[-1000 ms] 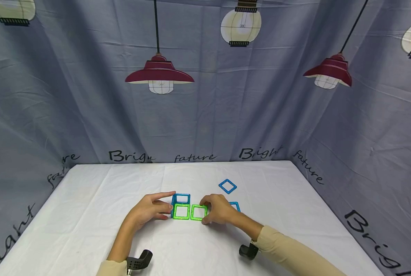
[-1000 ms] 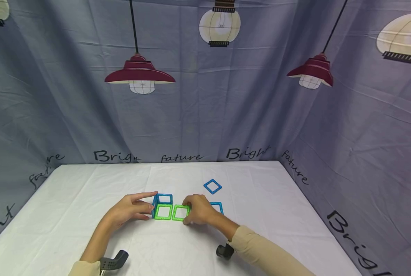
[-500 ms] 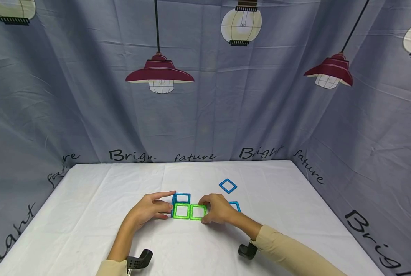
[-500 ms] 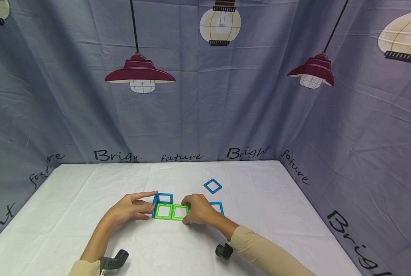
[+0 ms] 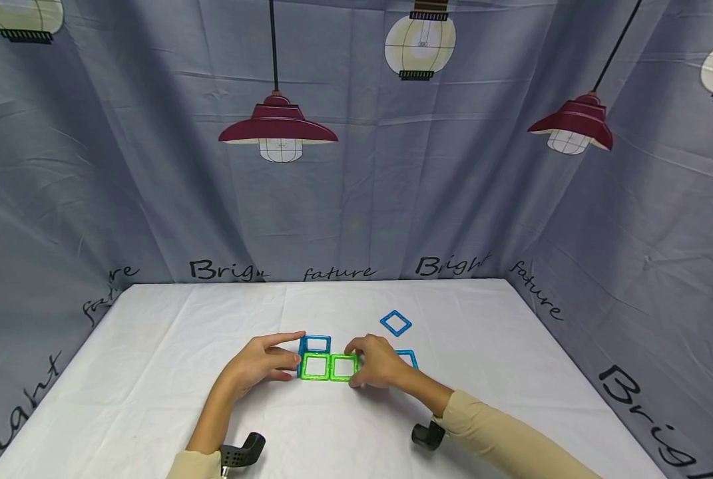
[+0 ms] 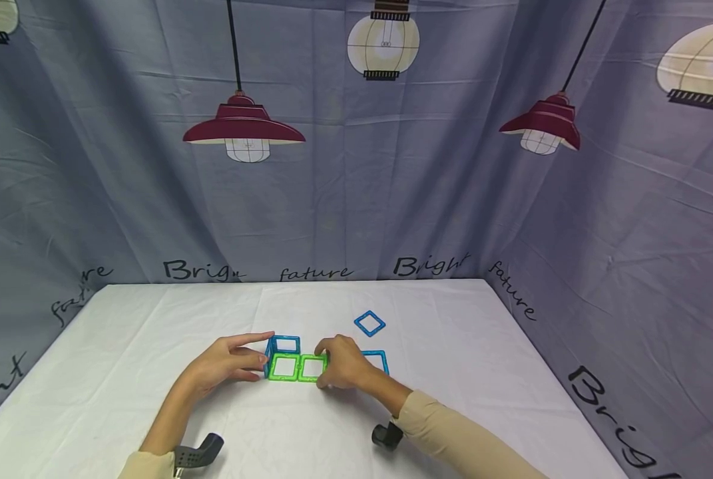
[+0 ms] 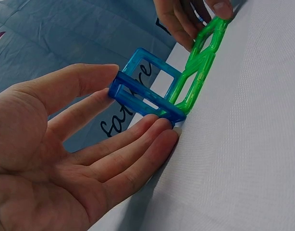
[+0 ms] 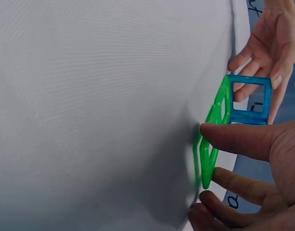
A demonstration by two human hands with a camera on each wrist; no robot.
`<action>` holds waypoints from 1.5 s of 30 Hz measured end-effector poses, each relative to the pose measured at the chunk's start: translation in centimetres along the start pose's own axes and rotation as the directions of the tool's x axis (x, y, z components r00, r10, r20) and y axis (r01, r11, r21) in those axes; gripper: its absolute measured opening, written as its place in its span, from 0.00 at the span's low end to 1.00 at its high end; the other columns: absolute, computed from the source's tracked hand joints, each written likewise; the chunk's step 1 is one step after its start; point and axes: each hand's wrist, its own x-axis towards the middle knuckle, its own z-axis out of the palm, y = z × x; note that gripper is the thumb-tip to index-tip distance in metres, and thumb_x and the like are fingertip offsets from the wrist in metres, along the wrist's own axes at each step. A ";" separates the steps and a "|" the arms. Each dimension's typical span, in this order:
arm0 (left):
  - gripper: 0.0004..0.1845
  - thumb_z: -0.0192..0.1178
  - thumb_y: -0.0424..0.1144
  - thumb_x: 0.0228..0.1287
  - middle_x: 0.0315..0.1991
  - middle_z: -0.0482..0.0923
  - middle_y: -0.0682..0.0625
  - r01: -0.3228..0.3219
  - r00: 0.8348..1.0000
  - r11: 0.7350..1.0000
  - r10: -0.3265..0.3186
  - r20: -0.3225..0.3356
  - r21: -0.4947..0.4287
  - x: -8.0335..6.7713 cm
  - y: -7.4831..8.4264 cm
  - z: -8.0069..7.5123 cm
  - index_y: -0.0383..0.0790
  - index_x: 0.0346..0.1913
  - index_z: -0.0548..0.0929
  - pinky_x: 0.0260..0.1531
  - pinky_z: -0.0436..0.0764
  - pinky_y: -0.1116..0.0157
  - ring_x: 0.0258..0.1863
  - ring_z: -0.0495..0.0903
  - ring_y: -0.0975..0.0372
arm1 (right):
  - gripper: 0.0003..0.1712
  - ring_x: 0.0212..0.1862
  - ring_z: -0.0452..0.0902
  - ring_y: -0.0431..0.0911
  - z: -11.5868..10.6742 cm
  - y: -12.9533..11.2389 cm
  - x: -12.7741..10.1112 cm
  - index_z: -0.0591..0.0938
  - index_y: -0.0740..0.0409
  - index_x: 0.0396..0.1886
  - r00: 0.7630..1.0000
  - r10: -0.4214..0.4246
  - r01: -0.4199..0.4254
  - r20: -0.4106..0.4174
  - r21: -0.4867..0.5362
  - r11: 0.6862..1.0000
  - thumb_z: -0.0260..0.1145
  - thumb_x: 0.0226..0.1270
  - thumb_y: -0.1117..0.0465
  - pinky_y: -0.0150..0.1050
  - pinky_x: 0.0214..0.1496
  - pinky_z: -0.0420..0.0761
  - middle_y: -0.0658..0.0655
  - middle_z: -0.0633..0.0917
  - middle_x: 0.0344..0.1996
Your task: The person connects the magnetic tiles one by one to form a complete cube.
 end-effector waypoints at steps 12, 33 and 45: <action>0.33 0.67 0.34 0.65 0.53 0.84 0.33 0.007 1.000 1.000 -0.007 -0.020 0.015 0.2 0.2 0.0 0.36 0.72 0.72 0.44 0.88 0.57 0.46 0.87 0.54 | 0.33 0.51 0.80 0.55 -1.7 -1.4 0.0 0.83 0.65 0.56 0.999 -0.039 0.039 0.015 0.047 0.998 0.82 0.47 0.64 0.51 0.52 0.82 0.62 0.86 0.50; 0.33 0.67 0.35 0.65 0.54 0.84 0.33 0.004 1.000 1.000 -0.004 -0.009 0.009 0.1 0.2 0.1 0.36 0.72 0.72 0.45 0.88 0.55 0.46 0.87 0.53 | 0.32 0.52 0.81 0.55 -1.4 -2.8 0.9 0.83 0.62 0.57 0.999 -0.052 0.052 -0.003 0.101 0.994 0.82 0.50 0.61 0.50 0.52 0.82 0.59 0.86 0.51; 0.33 0.68 0.35 0.65 0.54 0.84 0.32 -0.002 1.000 1.000 0.002 0.001 0.004 0.0 0.0 0.0 0.35 0.72 0.71 0.45 0.88 0.55 0.47 0.87 0.52 | 0.32 0.51 0.81 0.54 -1.0 -2.9 1.0 0.83 0.61 0.56 0.999 -0.044 0.046 -0.017 0.121 0.992 0.83 0.51 0.60 0.48 0.52 0.82 0.59 0.87 0.51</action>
